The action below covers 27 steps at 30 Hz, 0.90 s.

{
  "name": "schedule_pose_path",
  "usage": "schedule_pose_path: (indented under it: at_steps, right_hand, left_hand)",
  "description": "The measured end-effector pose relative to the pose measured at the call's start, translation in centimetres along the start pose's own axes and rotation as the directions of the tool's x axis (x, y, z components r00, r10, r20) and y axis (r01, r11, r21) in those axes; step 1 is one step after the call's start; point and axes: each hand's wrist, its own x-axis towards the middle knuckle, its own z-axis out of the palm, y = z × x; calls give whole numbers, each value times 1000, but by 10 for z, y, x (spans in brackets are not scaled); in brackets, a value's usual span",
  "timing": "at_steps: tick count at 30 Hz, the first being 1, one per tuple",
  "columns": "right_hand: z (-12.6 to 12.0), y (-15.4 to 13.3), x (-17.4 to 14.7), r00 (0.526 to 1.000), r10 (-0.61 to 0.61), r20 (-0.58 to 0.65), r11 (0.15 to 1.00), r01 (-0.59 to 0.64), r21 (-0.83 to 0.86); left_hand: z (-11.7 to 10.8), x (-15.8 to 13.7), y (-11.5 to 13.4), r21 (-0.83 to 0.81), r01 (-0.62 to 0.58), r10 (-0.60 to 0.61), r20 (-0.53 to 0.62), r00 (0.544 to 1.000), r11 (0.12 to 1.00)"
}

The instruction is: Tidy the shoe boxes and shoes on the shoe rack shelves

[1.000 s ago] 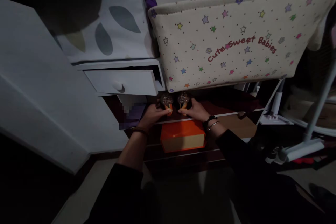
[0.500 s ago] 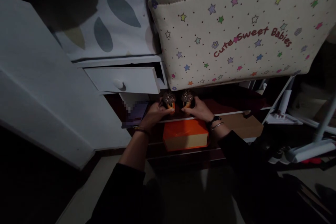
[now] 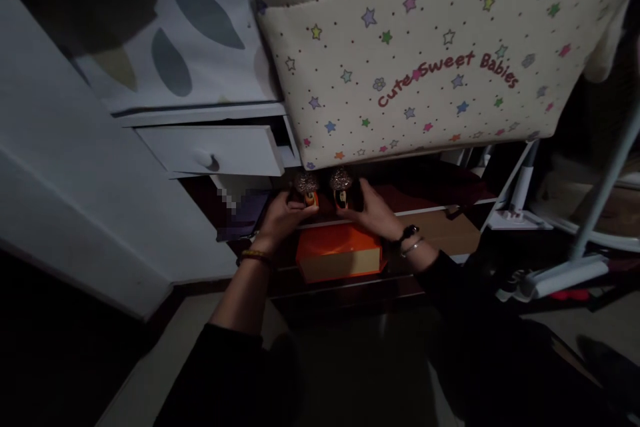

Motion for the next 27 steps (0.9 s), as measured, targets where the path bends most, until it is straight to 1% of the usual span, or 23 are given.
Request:
schedule_pose_path:
  at_steps: [1, 2, 3, 4, 5, 6, 7, 8, 10, 11, 12, 13, 14, 15, 17, 20, 22, 23, 24, 27]
  right_hand:
    - [-8, -5, -13, 998, -54, -30, 999, 53, -10]
    - [-19, -10, -28, 992, -105, -67, 994, 104, -25]
    - [-31, -15, -43, 982, -159, -103, 987, 155, -41]
    - [-44, -19, -57, 968, -206, -142, 978, 199, -59]
    - [-59, -21, -70, 951, -238, -197, 971, 226, -81]
    - [-74, -23, -82, 927, -251, -277, 967, 231, -104]
    - [-91, -22, -91, 895, -244, -374, 969, 214, -120]
    - [-107, -19, -98, 853, -221, -474, 975, 186, -119]
    - [-139, -10, -105, 742, -153, -652, 988, 137, -76]
    - [-154, -4, -107, 685, -118, -719, 991, 122, -47]
    - [-168, 3, -109, 635, -82, -769, 994, 109, -16]
    - [-181, 10, -110, 597, -43, -801, 995, 94, 16]
    - [-191, 17, -111, 575, 4, -818, 996, 75, 57]
    - [-200, 24, -111, 572, 63, -817, 992, 52, 113]
    - [-210, 37, -112, 604, 210, -769, 965, -2, 262]
    - [-211, 57, -110, 662, 426, -617, 873, -122, 472]
    - [-207, 68, -107, 685, 509, -521, 818, -196, 541]
    - [-204, 72, -106, 699, 521, -490, 809, -220, 546]
    - [-202, 75, -105, 717, 511, -474, 817, -233, 528]
    - [-197, 78, -103, 766, 413, -493, 894, -237, 380]
  left_hand:
    - [3, -6, -2, 34, -40, 44, -107, 993, 999]
    - [8, -14, -3, 72, -105, 119, -221, 968, 992]
    - [15, -24, -3, 118, -188, 217, -334, 917, 975]
    - [24, -34, 0, 167, -275, 321, -418, 850, 947]
    - [36, -45, 5, 199, -348, 401, -452, 797, 916]
    - [50, -56, 11, 209, -402, 453, -447, 772, 891]
    - [68, -66, 19, 202, -450, 492, -409, 768, 870]
    - [88, -75, 27, 164, -490, 515, -351, 782, 856]
    - [134, -88, 44, 22, -519, 512, -202, 835, 854]
    - [158, -92, 52, -115, -491, 481, -104, 870, 863]
    - [182, -94, 58, -271, -422, 437, -6, 899, 865]
    - [205, -95, 64, -395, -333, 397, 89, 914, 856]
    - [226, -96, 69, -477, -234, 353, 178, 918, 847]
    - [245, -95, 73, -527, -134, 307, 257, 916, 839]
    - [274, -93, 80, -566, 13, 220, 342, 914, 824]
    - [303, -90, 89, -554, 135, 85, 353, 932, 822]
    - [313, -88, 94, -534, 191, 16, 359, 933, 824]
    - [317, -88, 95, -526, 212, -5, 367, 930, 823]
    - [320, -88, 97, -522, 226, -17, 374, 927, 822]
    - [325, -89, 100, -527, 223, -19, 364, 931, 820]
